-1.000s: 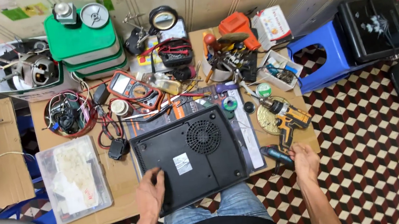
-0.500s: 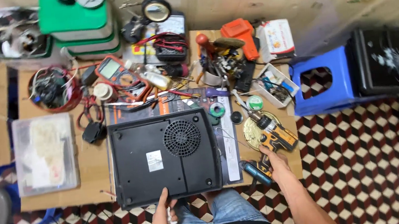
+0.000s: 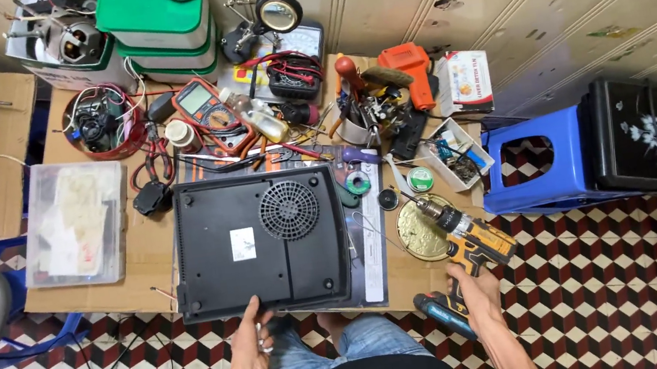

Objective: The person uses a power drill to remove screws from the back panel of a black electronic device. They then open the casing to reveal the internal components, including a copper coil and circuit board, and proceed to unscrew and remove the copper coil assembly.

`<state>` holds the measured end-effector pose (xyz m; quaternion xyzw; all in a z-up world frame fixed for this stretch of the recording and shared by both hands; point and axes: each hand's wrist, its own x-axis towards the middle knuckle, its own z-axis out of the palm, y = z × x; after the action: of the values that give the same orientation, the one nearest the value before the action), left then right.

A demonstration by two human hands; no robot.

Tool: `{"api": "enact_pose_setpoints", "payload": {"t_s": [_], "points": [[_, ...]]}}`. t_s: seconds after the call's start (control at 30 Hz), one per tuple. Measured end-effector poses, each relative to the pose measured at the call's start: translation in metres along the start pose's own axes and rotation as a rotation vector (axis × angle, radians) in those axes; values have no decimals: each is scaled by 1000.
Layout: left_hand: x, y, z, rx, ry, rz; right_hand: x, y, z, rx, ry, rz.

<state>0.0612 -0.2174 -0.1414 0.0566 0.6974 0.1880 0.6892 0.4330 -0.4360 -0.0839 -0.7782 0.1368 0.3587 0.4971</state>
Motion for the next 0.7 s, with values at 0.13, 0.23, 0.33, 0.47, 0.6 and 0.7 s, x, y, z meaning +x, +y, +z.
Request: {"api": "enact_pose_setpoints", "payload": {"t_s": [0.13, 0.23, 0.33, 0.47, 0.6, 0.7], "points": [[20, 4, -15, 156, -14, 55, -40, -23, -26, -70, 10, -176], [8, 6, -16, 409, -3, 89, -77, -71, -34, -77, -17, -275], [-1, 6, -4, 845, -11, 243, -85, -91, -31, 311, -395, -135], [-28, 2, 21, 1080, -63, 505, -90, -91, -9, 246, -480, -183], [-51, -5, 36, 1101, -72, 594, -131, -103, 10, -136, -442, -254], [-51, -14, 34, 1170, -132, 627, -154, -90, 12, -279, -419, -281]]}}
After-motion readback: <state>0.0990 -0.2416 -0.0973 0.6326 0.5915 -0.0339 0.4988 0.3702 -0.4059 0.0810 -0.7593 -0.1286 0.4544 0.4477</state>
